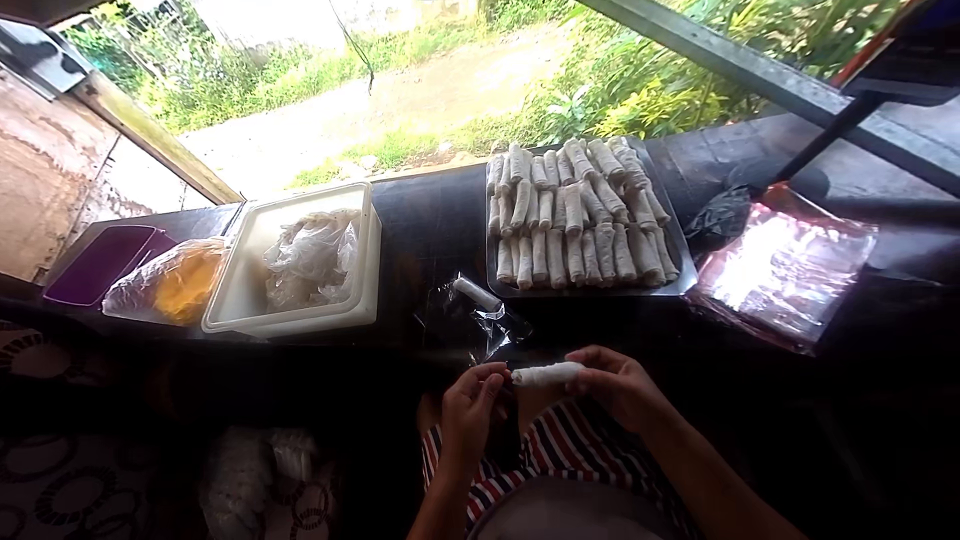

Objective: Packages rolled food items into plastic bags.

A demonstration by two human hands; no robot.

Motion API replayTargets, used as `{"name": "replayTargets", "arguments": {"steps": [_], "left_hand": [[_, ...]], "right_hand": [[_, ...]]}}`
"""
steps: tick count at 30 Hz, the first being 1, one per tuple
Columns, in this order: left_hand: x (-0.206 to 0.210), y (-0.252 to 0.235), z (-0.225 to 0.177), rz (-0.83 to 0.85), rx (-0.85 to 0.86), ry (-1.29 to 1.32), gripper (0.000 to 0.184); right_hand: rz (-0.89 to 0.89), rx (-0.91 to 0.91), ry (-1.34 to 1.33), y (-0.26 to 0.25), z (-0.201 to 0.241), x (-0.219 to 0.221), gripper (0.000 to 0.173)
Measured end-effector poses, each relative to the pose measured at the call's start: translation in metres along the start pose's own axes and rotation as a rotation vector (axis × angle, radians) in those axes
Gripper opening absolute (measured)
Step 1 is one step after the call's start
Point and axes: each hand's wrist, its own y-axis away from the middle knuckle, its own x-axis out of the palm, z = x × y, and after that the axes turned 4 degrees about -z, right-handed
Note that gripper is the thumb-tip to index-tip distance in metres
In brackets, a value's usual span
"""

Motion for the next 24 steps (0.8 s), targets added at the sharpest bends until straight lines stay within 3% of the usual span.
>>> {"name": "replayTargets", "arguments": {"steps": [3,7,12,24], "left_hand": [[-0.002,-0.003,-0.010,0.094,-0.304,0.267,0.025],[-0.005,-0.004,-0.015,0.152,-0.444,0.382,0.021],[-0.016,-0.008,-0.013,0.250,-0.449,0.446,0.028],[-0.015,-0.015,-0.020,0.284,-0.424,0.348,0.016]], "right_hand": [[0.053,-0.024,-0.013,0.000,0.001,0.001,0.018],[0.097,-0.066,0.033,-0.001,0.004,0.002,0.021],[0.140,-0.098,0.046,-0.001,0.006,0.001,0.022],[0.158,-0.150,0.104,0.000,0.013,0.002,0.023]]}}
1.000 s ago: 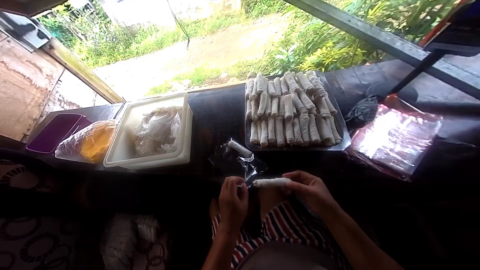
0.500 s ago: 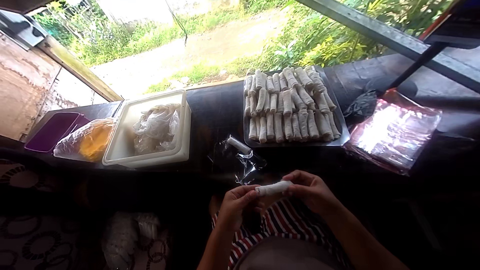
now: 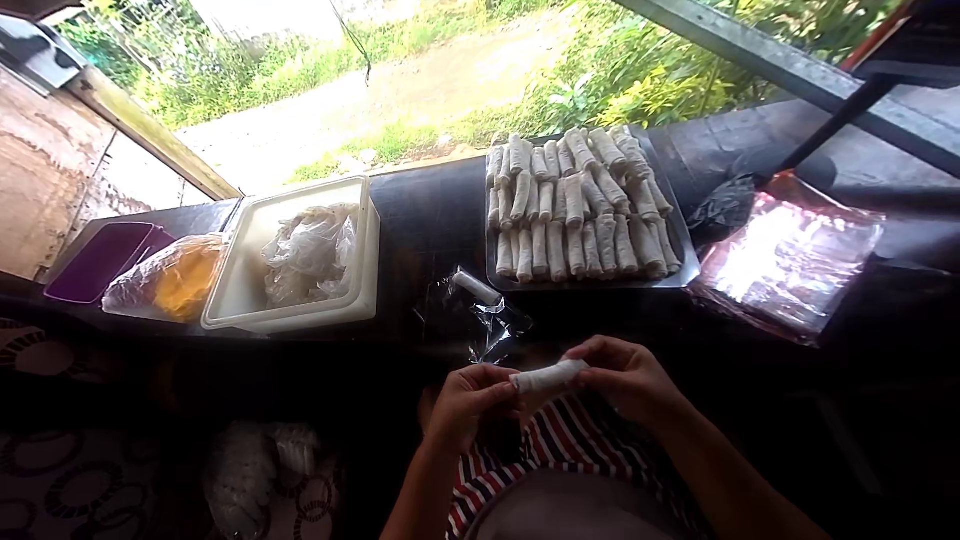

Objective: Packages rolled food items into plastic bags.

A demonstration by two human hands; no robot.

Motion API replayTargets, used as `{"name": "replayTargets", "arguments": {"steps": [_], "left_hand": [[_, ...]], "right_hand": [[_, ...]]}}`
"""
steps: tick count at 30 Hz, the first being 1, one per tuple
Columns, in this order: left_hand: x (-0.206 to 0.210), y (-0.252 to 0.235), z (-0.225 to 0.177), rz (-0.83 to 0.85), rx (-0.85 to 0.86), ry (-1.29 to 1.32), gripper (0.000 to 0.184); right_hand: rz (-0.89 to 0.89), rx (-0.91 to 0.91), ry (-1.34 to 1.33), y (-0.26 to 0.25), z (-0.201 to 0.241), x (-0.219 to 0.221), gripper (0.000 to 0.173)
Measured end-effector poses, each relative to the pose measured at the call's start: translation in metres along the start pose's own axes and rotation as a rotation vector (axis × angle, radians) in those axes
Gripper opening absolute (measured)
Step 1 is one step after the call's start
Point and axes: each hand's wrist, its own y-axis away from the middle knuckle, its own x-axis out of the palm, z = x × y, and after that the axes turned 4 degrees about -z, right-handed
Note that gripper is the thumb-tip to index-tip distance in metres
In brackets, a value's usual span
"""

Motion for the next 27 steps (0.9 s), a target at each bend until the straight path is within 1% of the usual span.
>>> {"name": "replayTargets", "arguments": {"steps": [5,8,10,11,12,13,16,18,22,27], "left_hand": [[0.004,0.000,-0.003,-0.019,0.039,-0.030,0.015],[0.003,0.000,-0.005,0.010,0.093,-0.027,0.016],[-0.003,-0.001,-0.003,0.095,0.183,-0.033,0.023],[-0.006,-0.002,-0.001,0.129,0.245,-0.063,0.030],[-0.007,-0.002,0.001,0.140,0.310,-0.103,0.036],[-0.007,-0.002,0.003,0.136,0.370,-0.137,0.036],[-0.003,-0.003,0.008,0.093,0.467,-0.133,0.024],[-0.002,-0.004,0.010,0.075,0.495,-0.098,0.019],[0.001,-0.005,0.009,0.051,0.488,-0.103,0.017],[0.003,-0.003,0.000,-0.006,0.303,-0.117,0.017]], "right_hand": [[-0.017,-0.028,0.038,0.000,0.002,0.004,0.024],[-0.049,0.027,0.009,-0.001,0.005,0.008,0.022],[-0.060,0.092,-0.064,-0.003,0.006,0.010,0.020],[-0.071,0.125,-0.095,-0.004,0.006,0.011,0.019],[-0.073,0.156,-0.121,-0.004,0.006,0.012,0.018],[-0.070,0.182,-0.140,-0.005,0.006,0.013,0.018],[-0.047,0.220,-0.180,-0.005,0.003,0.015,0.019],[-0.047,0.231,-0.192,-0.005,0.002,0.017,0.019],[-0.068,0.233,-0.197,-0.004,0.003,0.019,0.019],[-0.114,0.197,-0.112,-0.004,0.006,0.020,0.020]]}}
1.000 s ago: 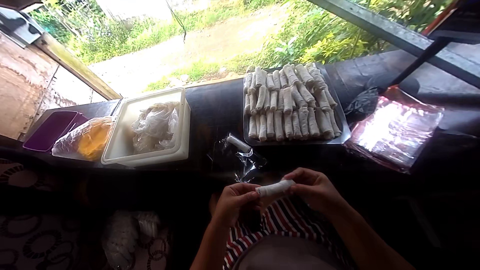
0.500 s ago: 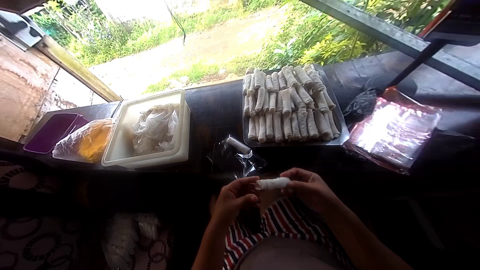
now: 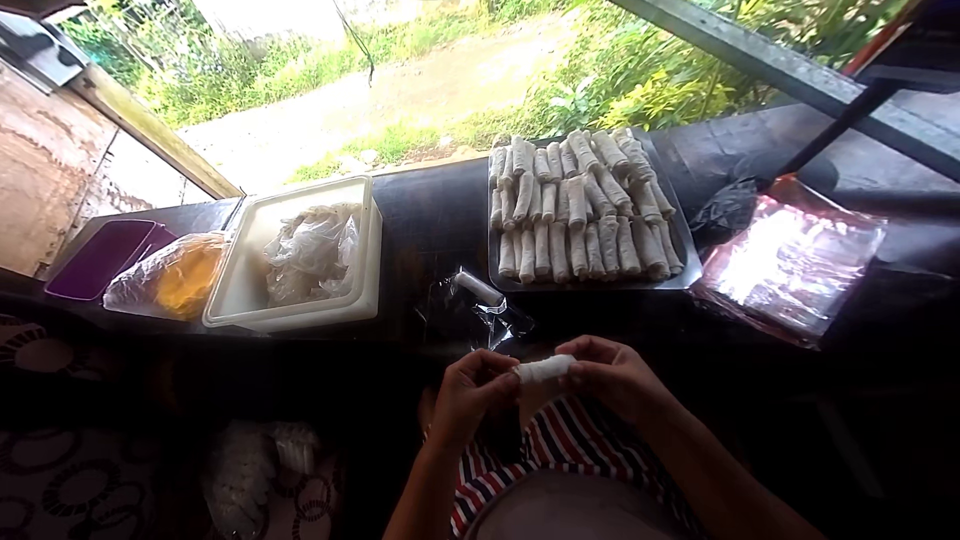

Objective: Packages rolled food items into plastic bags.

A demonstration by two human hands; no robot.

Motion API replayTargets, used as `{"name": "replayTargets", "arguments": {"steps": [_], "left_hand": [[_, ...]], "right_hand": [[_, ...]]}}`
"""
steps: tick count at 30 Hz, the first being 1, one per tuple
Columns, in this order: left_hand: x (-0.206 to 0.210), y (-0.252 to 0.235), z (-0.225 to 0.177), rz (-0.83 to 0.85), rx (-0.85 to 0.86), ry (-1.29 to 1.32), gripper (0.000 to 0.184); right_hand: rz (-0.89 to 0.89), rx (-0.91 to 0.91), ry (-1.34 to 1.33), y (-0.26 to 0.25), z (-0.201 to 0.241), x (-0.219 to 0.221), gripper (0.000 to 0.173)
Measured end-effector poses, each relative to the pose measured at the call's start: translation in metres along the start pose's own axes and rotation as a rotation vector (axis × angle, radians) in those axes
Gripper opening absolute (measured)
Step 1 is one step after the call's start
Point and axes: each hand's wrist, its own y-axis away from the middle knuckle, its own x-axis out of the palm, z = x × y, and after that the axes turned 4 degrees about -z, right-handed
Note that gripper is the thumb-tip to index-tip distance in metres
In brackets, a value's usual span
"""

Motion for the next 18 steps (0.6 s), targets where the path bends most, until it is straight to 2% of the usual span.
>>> {"name": "replayTargets", "arguments": {"steps": [3,9,13,15,18], "left_hand": [[0.000,-0.001,-0.003,-0.012,-0.040,-0.031,0.017],[0.000,-0.004,0.000,0.014,-0.006,-0.073,0.015],[-0.011,-0.003,0.005,0.046,-0.014,0.000,0.026],[-0.016,-0.001,0.010,-0.065,0.095,-0.218,0.024],[-0.022,-0.002,0.032,-0.280,0.399,-0.818,0.027]], "right_hand": [[-0.014,-0.047,0.058,0.001,0.001,0.000,0.020],[-0.030,-0.064,0.088,0.001,0.002,-0.003,0.021],[-0.053,-0.054,0.033,-0.002,-0.001,-0.013,0.020],[-0.105,-0.080,0.094,0.000,-0.002,-0.023,0.020],[-0.197,-0.114,0.192,0.005,-0.004,-0.037,0.022]]}}
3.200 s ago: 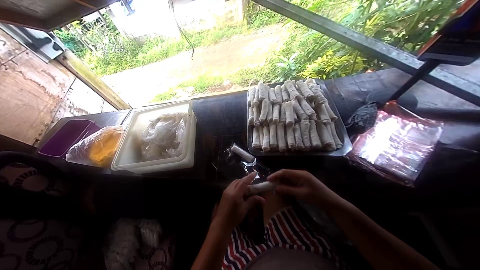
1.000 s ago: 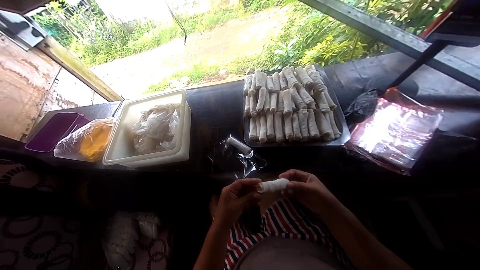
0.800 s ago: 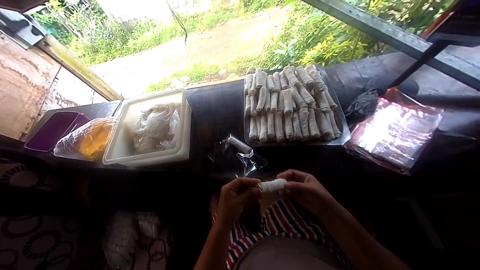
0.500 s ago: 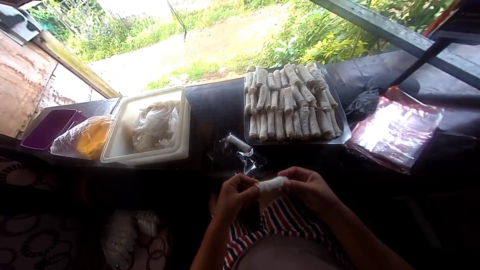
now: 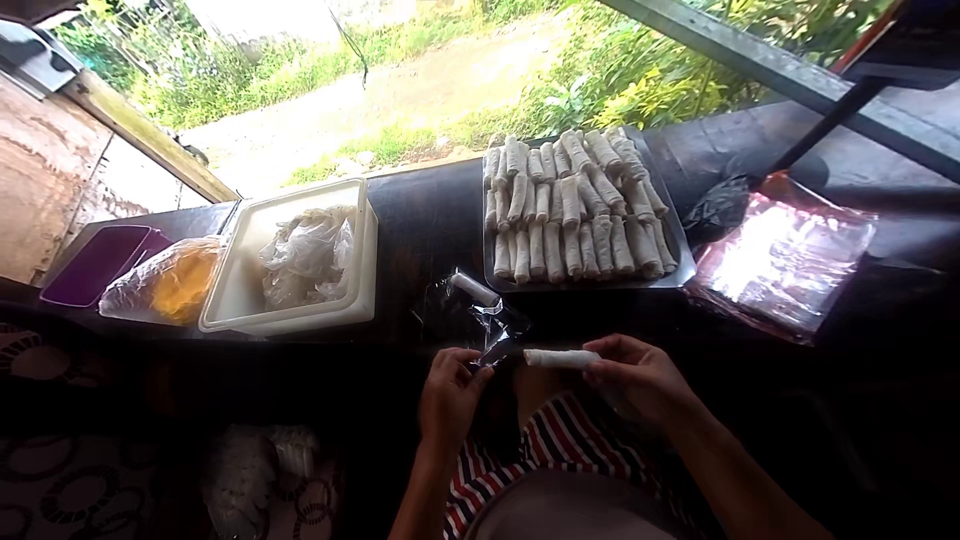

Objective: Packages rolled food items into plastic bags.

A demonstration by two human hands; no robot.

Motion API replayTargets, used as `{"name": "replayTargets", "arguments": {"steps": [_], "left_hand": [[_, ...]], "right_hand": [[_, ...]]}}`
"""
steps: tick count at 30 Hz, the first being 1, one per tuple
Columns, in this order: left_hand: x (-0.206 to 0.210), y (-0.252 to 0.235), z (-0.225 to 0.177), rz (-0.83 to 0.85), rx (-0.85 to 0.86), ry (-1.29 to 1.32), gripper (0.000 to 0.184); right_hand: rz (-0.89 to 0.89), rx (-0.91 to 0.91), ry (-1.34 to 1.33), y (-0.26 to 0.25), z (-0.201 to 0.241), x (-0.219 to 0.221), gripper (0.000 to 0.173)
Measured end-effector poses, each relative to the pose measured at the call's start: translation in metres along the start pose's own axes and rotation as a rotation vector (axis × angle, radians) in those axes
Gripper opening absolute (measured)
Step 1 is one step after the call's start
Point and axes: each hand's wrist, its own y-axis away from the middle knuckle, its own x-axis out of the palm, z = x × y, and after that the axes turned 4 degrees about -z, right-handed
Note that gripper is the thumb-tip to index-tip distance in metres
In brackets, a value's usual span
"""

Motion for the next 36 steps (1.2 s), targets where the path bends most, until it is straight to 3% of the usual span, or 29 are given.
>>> {"name": "replayTargets", "arguments": {"steps": [4,9,13,16,20,23,29,36], "left_hand": [[0.026,0.006,0.011,-0.133,0.188,-0.375,0.040],[0.042,-0.009,0.021,-0.200,0.297,-0.508,0.009],[0.044,-0.011,0.020,-0.219,0.359,-0.459,0.008],[0.041,-0.012,0.022,-0.199,0.386,-0.433,0.008],[0.038,-0.011,0.022,-0.154,0.370,-0.400,0.010],[0.035,-0.010,0.023,-0.145,0.350,-0.377,0.011],[0.026,-0.012,0.023,-0.122,0.324,-0.371,0.014],[0.020,-0.011,0.026,-0.063,0.307,-0.412,0.018]], "right_hand": [[-0.083,-0.030,0.094,0.000,-0.003,0.003,0.022],[-0.080,-0.086,0.197,-0.008,-0.005,0.040,0.022],[-0.027,-0.203,0.305,-0.021,-0.012,0.071,0.022],[0.001,-0.471,0.550,-0.034,-0.029,0.086,0.020],[-0.101,-0.927,0.960,-0.050,-0.043,0.107,0.011],[-0.230,-1.090,1.137,-0.062,-0.051,0.119,0.015],[-0.343,-1.034,1.137,-0.073,-0.048,0.127,0.015],[-0.305,-0.984,1.143,-0.078,-0.047,0.133,0.019]]}}
